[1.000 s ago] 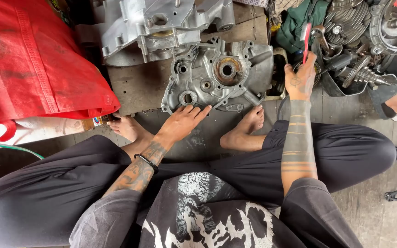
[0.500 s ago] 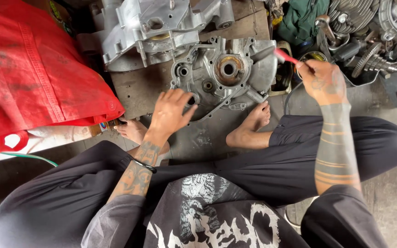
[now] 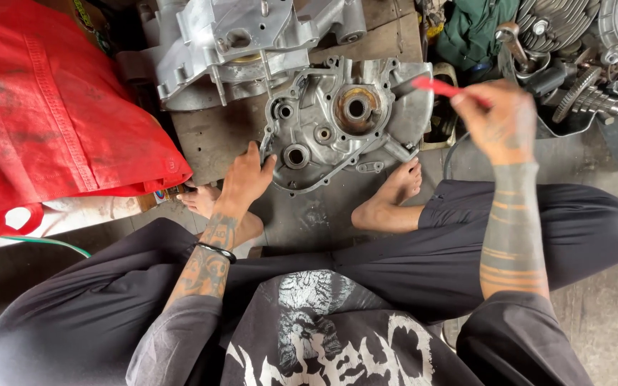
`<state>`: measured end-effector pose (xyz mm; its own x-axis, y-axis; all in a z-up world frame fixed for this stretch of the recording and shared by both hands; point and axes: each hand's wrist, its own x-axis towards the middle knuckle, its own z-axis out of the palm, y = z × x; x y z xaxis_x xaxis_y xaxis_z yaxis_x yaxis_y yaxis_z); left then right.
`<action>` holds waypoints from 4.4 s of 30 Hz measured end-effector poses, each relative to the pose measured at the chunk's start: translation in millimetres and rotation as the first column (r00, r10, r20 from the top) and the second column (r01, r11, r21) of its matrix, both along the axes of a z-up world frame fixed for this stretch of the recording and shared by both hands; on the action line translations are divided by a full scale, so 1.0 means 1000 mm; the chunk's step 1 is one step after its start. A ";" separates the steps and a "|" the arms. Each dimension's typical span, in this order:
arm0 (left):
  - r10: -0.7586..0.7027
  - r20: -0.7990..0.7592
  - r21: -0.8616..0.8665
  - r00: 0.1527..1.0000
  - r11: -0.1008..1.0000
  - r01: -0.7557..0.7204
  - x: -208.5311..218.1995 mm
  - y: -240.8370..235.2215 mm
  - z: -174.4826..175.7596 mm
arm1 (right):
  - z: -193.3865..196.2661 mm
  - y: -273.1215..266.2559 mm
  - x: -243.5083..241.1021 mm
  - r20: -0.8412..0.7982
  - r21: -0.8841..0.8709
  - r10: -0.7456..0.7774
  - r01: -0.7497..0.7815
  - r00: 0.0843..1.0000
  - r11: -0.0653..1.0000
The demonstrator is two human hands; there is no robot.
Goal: A person uses a small brush to scrub dirt and grime from the surfaces and crevices of a motorcycle engine casing.
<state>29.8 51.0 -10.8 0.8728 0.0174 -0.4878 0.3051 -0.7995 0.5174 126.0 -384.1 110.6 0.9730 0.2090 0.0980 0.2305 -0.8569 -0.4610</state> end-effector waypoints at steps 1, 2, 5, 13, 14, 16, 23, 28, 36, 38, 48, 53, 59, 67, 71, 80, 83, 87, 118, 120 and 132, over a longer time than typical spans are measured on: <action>0.002 0.000 -0.003 1.000 1.000 -0.002 -0.001 -0.001 -0.002 | 0.007 0.016 -0.004 0.000 -0.003 0.002 -0.002 1.000 1.000; -0.009 -0.037 0.025 0.999 1.000 0.010 -0.002 -0.001 -0.005 | 0.014 0.033 -0.008 -0.270 -0.012 0.052 -0.057 0.962 0.998; -0.024 -0.075 0.055 0.997 0.998 0.028 -0.001 -0.002 -0.006 | 0.006 0.042 -0.010 -0.481 -0.028 0.063 -0.087 0.874 0.996; -0.026 -0.065 0.020 0.998 0.999 0.028 0.004 0.001 -0.002 | 0.021 0.031 0.003 -0.131 0.014 -0.059 0.062 0.990 0.998; -0.051 -0.129 0.019 0.990 0.998 0.054 0.005 0.002 -0.001 | 0.028 0.049 0.000 -0.362 -0.021 -0.025 0.018 0.932 1.000; -0.073 -0.190 0.020 0.979 0.997 0.078 0.008 0.004 0.004 | 0.030 0.065 -0.001 -0.569 -0.044 0.003 -0.034 0.822 0.998; -0.081 -0.160 -0.014 0.984 0.997 0.079 0.007 0.005 0.008 | 0.002 -0.003 0.011 -0.463 -0.287 -0.240 0.112 0.853 0.951; -0.140 -0.124 -0.039 0.982 0.990 0.136 0.008 0.009 0.005 | 0.033 0.060 0.007 -0.667 -0.096 -0.050 -0.020 0.744 0.995; -0.074 -0.168 -0.017 0.983 0.997 0.073 0.008 0.003 0.013 | -0.007 0.008 0.012 -0.317 -0.126 -0.123 0.087 0.941 0.988; -0.107 -0.175 -0.018 0.979 0.994 0.106 0.010 0.007 0.007 | -0.005 0.031 0.010 -0.349 -0.051 -0.069 0.055 0.935 0.997; -0.112 -0.204 -0.026 0.972 0.994 0.109 0.012 0.003 0.011 | -0.022 0.040 0.022 -0.197 0.015 -0.088 0.092 0.976 0.996; -0.128 -0.199 -0.064 0.972 0.991 0.117 0.012 0.010 0.002 | -0.062 0.007 0.032 -0.114 -0.075 -0.175 0.167 0.978 0.983; -0.116 -0.182 -0.060 0.976 0.993 0.106 0.010 0.006 0.005 | -0.036 0.044 0.027 -0.094 -0.002 -0.146 0.146 0.985 0.989; -0.141 -0.192 -0.068 0.971 0.989 0.130 0.011 0.009 -0.004 | -0.037 0.029 0.031 -0.013 -0.096 -0.205 0.203 0.979 0.974; -0.144 -0.172 -0.080 0.975 0.988 0.132 0.009 0.013 -0.014 | -0.040 0.037 0.031 -0.077 -0.029 -0.150 0.148 0.986 0.989; -0.140 -0.163 -0.115 0.977 0.986 0.122 0.009 0.013 -0.008 | -0.040 0.041 0.032 -0.003 -0.064 -0.080 0.080 0.997 0.995; -0.133 -0.168 -0.102 0.977 0.988 0.117 0.007 0.013 -0.010 | -0.060 0.000 0.037 0.058 -0.167 -0.163 0.170 0.985 0.971; -0.151 -0.158 -0.082 0.976 0.987 0.139 0.009 0.012 -0.010 | -0.040 0.030 0.033 0.076 -0.078 -0.072 0.078 0.995 0.994; -0.158 -0.186 -0.091 0.970 0.986 0.143 0.009 0.017 -0.039 | -0.050 0.037 0.038 0.050 -0.005 -0.029 0.029 0.998 1.000; -0.155 -0.152 -0.102 0.976 0.985 0.141 0.008 0.019 -0.040 | -0.061 0.023 0.036 0.069 -0.118 -0.088 0.096 0.994 0.988; -0.149 -0.173 -0.104 0.974 0.986 0.133 0.008 0.017 -0.037 | -0.065 -0.008 0.042 0.121 -0.188 -0.133 0.154 0.984 0.970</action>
